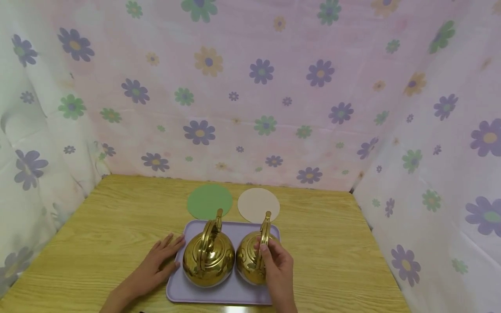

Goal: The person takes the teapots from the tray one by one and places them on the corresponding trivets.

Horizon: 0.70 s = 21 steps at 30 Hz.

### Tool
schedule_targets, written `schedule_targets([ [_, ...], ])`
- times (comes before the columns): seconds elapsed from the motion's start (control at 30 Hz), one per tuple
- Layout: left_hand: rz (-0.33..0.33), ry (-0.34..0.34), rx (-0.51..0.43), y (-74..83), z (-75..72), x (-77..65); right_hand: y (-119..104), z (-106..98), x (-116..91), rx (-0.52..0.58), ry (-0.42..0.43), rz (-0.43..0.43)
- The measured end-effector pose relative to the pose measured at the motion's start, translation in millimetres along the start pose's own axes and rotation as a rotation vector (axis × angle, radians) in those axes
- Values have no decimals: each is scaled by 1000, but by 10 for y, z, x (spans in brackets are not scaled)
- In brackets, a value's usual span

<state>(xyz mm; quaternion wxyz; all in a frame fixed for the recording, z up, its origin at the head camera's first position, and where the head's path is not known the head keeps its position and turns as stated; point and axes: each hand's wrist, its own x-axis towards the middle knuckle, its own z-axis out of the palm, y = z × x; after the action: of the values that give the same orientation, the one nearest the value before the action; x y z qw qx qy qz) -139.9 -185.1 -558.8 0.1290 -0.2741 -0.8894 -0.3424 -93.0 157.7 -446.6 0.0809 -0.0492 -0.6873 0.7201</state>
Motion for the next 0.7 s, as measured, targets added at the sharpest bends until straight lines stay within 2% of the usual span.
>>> schedule_targets([
  [0.27, 13, 32, 35, -38, 85, -6, 15, 53, -4, 25, 54, -38],
  [0.5, 7, 54, 38, -27, 39, 7, 39, 108, 31, 72, 86, -71],
  [0.7, 13, 55, 18, -28, 72, -14, 25, 85, 43, 82, 124, -86],
])
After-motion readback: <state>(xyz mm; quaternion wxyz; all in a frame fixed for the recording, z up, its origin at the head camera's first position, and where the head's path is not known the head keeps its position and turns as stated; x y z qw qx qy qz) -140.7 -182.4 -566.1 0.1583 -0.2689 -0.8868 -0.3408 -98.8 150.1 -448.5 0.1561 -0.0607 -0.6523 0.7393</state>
